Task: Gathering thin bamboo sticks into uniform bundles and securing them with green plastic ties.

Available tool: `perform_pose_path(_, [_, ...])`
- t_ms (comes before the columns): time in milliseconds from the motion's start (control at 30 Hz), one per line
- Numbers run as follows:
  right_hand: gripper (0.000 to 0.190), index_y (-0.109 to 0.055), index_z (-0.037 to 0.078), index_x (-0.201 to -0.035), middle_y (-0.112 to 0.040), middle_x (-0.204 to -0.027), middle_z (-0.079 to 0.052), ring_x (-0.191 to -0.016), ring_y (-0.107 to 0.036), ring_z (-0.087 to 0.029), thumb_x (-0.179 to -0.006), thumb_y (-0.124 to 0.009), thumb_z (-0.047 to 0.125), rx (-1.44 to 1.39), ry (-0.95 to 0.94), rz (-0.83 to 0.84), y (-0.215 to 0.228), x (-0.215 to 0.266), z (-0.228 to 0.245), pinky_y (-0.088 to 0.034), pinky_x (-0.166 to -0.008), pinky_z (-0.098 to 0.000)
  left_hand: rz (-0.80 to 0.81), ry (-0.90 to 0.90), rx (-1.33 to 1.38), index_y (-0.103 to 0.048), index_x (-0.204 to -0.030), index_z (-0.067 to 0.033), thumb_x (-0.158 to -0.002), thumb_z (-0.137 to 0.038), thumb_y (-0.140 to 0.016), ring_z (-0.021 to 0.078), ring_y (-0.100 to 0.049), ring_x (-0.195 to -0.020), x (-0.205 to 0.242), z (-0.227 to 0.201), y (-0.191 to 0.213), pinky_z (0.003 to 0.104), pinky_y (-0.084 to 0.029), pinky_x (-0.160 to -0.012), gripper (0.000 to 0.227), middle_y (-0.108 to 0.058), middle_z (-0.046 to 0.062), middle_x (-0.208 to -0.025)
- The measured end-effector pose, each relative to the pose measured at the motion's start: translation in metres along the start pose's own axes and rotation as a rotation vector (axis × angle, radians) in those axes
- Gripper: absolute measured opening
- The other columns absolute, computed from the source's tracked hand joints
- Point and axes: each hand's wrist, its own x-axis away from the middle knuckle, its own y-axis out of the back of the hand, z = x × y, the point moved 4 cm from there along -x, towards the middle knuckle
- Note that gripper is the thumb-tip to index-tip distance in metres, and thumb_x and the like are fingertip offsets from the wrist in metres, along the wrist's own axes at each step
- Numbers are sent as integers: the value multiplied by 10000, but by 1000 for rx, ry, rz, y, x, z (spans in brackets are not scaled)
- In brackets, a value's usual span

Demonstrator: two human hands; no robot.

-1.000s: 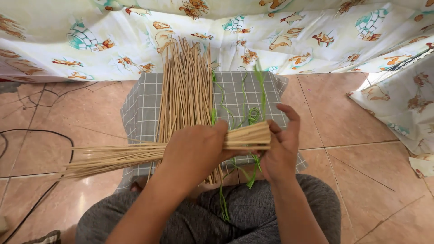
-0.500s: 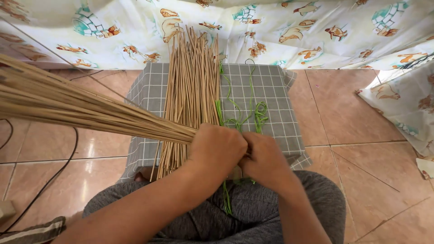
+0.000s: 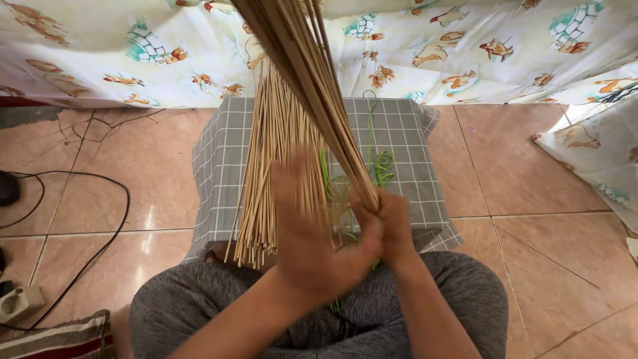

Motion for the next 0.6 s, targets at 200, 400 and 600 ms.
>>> perform_pose_path(200, [369,-533,36,-531,-447,-394,-111,-407,-455,-210,-825,-712,169,-103,90,264,-27,33,52,-362,-433,-321,-67,810,1080,-576,-1303,-48,-716,-24,-905,137,-715,-699,3,66,-26,365,-620,-759,673,-738,67,-856])
perform_pose_path(400, [474,-777,34,-1112,-813,-990,-182,-923,-775,-380,-762,-829,351,-160,179,421,-21,16,58,-627,-793,-498,-46,739,475,-557,-929,-177,-1065,-290,-573,138,-538,-490,-40,88,41,297,-560,-582,177,-464,-59,-587])
perform_pose_path(600, [215,-764,27,-1069,-779,-904,-152,-787,-739,-205,-947,-712,196,-317,126,126,13,-3,27,-608,-797,-367,-230,510,286,-666,-929,-98,-1090,-236,-722,124,-568,-558,-27,165,60,261,-526,-629,219,-560,50,-635])
